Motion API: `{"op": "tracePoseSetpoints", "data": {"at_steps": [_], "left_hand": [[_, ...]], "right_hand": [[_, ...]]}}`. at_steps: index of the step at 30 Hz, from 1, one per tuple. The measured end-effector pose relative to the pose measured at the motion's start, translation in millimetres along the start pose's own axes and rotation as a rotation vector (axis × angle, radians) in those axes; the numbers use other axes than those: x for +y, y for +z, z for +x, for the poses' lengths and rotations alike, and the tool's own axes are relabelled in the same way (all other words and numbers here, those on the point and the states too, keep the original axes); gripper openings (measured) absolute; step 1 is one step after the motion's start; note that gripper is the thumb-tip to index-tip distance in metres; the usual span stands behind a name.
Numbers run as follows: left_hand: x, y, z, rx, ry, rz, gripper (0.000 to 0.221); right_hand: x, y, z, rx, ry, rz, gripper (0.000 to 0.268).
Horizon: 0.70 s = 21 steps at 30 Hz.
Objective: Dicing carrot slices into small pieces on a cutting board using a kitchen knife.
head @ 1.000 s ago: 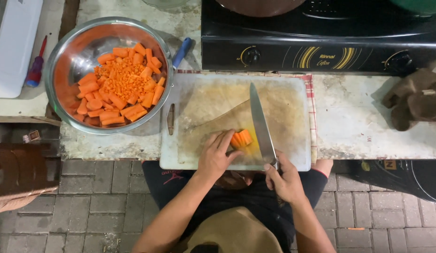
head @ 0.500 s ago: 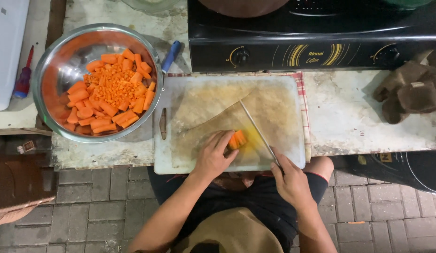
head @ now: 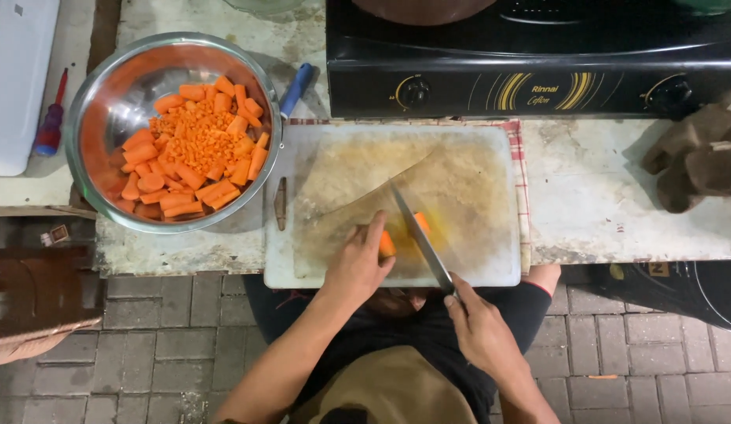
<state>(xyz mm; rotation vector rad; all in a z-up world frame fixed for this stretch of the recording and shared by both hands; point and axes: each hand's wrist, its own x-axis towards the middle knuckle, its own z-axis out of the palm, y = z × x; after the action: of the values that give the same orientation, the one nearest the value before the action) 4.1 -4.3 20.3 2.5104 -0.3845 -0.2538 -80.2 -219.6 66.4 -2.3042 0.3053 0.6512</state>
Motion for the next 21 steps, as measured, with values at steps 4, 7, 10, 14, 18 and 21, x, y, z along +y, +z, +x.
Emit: {"op": "tracePoseSetpoints", "data": {"at_steps": [4,7,10,14,18,21], "left_hand": [[18,0,12,-0.009,0.069,0.050,0.077],[25,-1,16,0.020,0.173,0.054,0.066],[21,-1,17,-0.036,0.137,0.060,0.078],[3,1,7,-0.067,0.079,-0.144,0.085],[-18,21,-2,0.284,0.335,-0.176,0.060],[-14,26,2,0.339,0.402,-0.186,0.051]], "right_hand": [[12,-6,3,0.100,0.038,-0.011,0.050],[21,-7,1,0.205,-0.049,-0.012,0.049],[11,-4,-4,0.161,-0.029,0.019,0.051],[-3,2,-5,0.075,-0.115,-0.023,0.053],[-9,6,-3,0.017,-0.145,-0.054,0.060],[-18,4,-4,-0.014,-0.094,-0.061,0.060]]}}
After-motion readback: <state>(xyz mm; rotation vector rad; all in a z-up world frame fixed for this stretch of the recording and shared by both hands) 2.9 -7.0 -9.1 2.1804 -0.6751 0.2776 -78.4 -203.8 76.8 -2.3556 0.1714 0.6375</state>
